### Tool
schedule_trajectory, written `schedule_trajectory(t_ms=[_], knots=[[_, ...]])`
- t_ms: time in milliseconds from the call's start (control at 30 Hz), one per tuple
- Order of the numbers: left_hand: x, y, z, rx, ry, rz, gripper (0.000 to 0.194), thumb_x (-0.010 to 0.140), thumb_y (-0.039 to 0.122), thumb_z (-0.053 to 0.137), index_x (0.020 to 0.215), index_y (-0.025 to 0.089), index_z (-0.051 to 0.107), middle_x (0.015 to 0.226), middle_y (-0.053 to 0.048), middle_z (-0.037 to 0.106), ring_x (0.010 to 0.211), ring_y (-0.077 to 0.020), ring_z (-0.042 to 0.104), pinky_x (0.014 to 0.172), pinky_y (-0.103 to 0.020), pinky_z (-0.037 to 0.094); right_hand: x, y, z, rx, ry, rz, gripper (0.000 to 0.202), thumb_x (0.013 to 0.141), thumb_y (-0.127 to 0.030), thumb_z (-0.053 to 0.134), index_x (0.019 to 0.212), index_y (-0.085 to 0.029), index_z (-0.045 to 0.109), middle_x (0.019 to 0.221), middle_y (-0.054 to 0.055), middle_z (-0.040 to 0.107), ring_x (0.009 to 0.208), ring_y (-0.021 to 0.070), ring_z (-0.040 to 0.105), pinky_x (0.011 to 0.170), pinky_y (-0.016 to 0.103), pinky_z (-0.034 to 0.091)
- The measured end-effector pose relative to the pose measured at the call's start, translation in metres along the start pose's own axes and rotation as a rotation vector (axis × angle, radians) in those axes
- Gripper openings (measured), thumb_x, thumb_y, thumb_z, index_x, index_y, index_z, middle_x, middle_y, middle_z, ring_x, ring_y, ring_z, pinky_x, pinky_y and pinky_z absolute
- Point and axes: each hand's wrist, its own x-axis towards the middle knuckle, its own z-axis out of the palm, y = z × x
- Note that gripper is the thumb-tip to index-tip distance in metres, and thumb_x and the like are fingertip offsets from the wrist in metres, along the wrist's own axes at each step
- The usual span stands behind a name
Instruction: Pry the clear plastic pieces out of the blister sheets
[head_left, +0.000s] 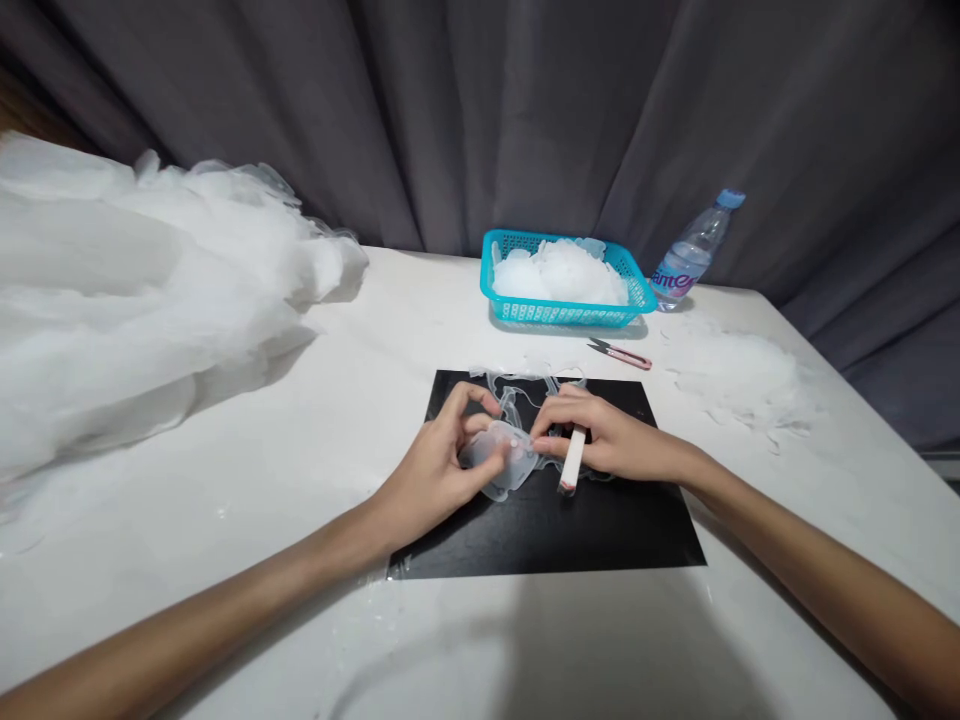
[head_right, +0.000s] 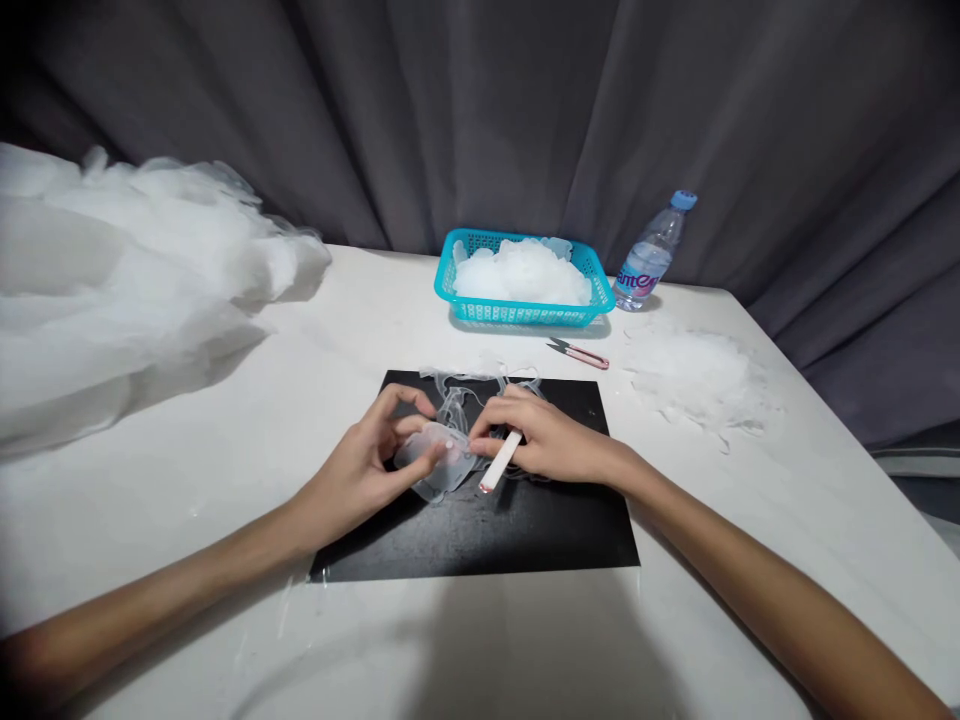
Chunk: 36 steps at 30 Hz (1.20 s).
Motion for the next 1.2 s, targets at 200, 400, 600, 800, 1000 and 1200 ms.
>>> schedule_trajectory(t_ms=[200,400,600,800,1000,1200], knots=[[0.001,0.01,-0.001,0.013,-0.016,-0.022,0.019,0.096,0.037,0.067,0.102,0.02,0.059,0.078,0.003,0.064,0.069,-0.0127,0.057,0.064,-0.024,0.043,0.002,-0.008,0.001,0.076,0.047,0.013,0.012,0.103,-0.029,0.066,0.101,-0.021,0.074,0.095,0.003,0.073,0.09,0.0184,0.057,0.083,0.031,0.044],[-0.001,0.01,-0.001,0.136,-0.028,0.032,0.022,0.099,0.042,0.067,0.096,0.02,0.07,0.083,0.001,0.07,0.069,-0.0133,0.062,0.061,-0.024,0.046,0.002,-0.011,0.0,0.101,0.04,-0.025,0.011,0.101,-0.025,0.067,0.095,-0.019,0.073,0.09,0.002,0.074,0.084,0.0163,0.059,0.085,0.031,0.043],[-0.008,0.001,-0.007,0.553,-0.047,0.714,0.012,0.102,0.015,0.061,0.107,0.02,0.07,0.103,-0.007,0.08,0.088,-0.0187,0.076,0.08,-0.03,0.061,-0.001,-0.012,0.003,0.034,0.075,-0.02,0.009,0.096,-0.018,0.067,0.087,-0.019,0.068,0.083,0.0,0.068,0.078,0.0146,0.057,0.076,0.027,0.042],[-0.015,0.012,-0.002,0.929,-0.068,1.423,0.02,0.093,0.006,0.065,0.078,0.018,0.072,0.092,-0.011,0.082,0.082,-0.0217,0.078,0.073,-0.027,0.064,0.003,-0.001,0.011,-0.274,0.123,-0.069,0.013,0.092,-0.01,0.063,0.086,-0.02,0.058,0.084,0.0,0.065,0.079,0.0165,0.055,0.08,0.03,0.039],[-0.016,0.006,0.001,0.348,0.057,0.635,0.016,0.097,0.009,0.067,0.107,0.021,0.065,0.098,-0.004,0.08,0.086,-0.0174,0.078,0.077,-0.028,0.066,0.001,0.019,-0.01,-0.363,0.156,0.097,0.013,0.097,-0.012,0.054,0.088,-0.021,0.054,0.09,0.004,0.066,0.086,0.0208,0.057,0.08,0.032,0.04],[-0.006,-0.004,-0.003,-0.022,0.046,0.241,0.005,0.101,0.021,0.068,0.104,0.022,0.064,0.102,-0.002,0.08,0.09,-0.0144,0.078,0.08,-0.025,0.064,-0.005,0.003,-0.02,-0.357,0.195,0.105,0.025,0.101,-0.038,0.065,0.118,-0.021,0.057,0.111,0.008,0.066,0.1,0.0246,0.061,0.087,0.036,0.047]])
